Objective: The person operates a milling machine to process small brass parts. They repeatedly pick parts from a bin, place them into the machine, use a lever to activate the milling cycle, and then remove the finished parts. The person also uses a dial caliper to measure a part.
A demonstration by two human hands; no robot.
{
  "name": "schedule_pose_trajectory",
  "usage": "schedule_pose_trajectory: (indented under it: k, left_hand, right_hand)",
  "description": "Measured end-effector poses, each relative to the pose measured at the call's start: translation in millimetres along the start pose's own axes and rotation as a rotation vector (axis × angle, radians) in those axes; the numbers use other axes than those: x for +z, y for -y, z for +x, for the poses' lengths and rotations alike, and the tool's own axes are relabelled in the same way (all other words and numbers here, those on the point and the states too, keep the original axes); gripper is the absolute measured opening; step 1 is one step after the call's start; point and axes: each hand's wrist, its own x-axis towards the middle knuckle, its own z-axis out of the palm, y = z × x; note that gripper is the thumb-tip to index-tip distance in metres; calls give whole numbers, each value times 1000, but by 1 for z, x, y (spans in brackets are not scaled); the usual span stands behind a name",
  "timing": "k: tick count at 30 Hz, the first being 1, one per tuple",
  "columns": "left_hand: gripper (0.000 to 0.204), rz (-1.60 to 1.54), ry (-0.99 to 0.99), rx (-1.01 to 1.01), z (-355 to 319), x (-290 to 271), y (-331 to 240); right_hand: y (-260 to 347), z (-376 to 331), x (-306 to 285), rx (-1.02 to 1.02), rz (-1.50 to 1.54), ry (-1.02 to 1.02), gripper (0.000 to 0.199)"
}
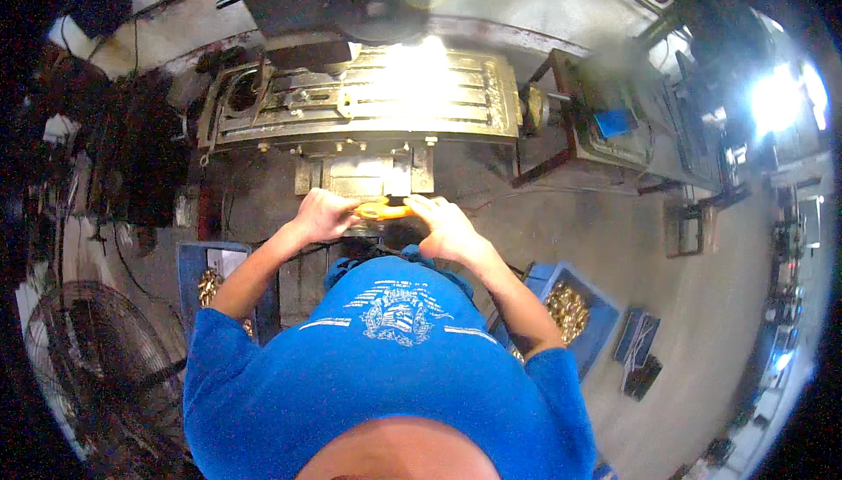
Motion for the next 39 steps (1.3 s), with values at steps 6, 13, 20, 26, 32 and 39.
schedule_pose_trajectory:
  k: [6,13,20,26,32,39]
  left_hand:
    - [24,-164,-214,166,8,-23,-35]
    - [16,-757,-567,-468,3,-7,43]
    - [10,-576,-479,-757,-32,41,86]
    - [26,-442,-420,-540,-8,18,40]
    - [42,-143,-365,-121,19,-20,1]
    - [31,-176,-147,97,14,31,6]
  right_hand:
    - [24,36,-37,158,142,671,41]
    - [-1,49,-49,327,-145,433,29]
    - [-2,127,-35,357,-305,339,60]
    - [-23,150,-20,-39,-77,-55,47]
    - [10,101,-14,364,-199,401,32]
    - [19,43,33,311,54,346,39]
